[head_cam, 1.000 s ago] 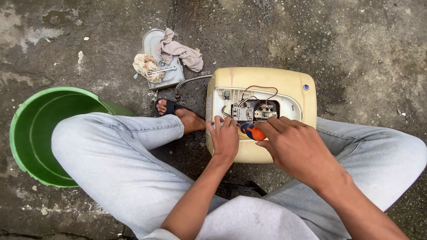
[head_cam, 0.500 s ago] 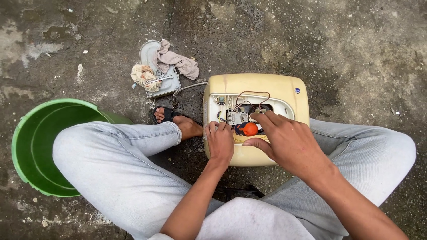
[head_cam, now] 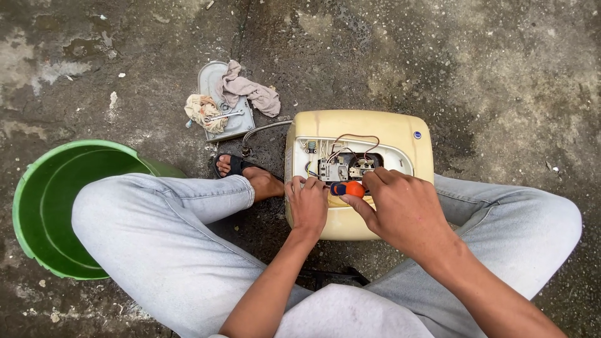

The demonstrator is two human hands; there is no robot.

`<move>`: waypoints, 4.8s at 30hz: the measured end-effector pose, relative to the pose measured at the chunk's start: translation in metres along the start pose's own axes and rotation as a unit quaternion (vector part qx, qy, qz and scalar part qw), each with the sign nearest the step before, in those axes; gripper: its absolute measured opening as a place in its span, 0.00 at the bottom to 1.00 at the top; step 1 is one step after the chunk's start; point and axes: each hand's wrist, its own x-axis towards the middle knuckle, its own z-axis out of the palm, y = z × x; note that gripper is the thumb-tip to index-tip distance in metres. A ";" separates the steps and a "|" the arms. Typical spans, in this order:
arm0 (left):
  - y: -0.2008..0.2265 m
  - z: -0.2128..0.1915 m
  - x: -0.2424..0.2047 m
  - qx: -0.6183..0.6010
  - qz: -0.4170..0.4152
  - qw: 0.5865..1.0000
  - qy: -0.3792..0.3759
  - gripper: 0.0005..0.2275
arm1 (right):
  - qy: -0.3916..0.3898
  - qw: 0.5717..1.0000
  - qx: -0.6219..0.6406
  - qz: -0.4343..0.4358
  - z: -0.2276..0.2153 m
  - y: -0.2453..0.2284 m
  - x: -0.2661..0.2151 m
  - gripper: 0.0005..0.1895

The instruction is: Disassembling, cleaning, and reassembling a small electric water heater using a screwdriver, wrench, and cloth.

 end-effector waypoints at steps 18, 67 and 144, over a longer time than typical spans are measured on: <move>0.019 -0.032 0.005 0.040 0.008 0.999 -0.032 0.07 | 0.042 0.997 0.028 -0.056 -0.015 -0.007 0.000 0.15; 0.010 -0.028 0.002 0.064 0.042 0.997 -0.003 0.08 | -0.003 0.993 0.021 -0.117 -0.008 0.004 0.008 0.28; -0.010 0.020 -0.001 0.056 0.026 0.998 0.016 0.02 | -0.048 0.986 -0.052 -0.150 -0.008 0.009 0.014 0.08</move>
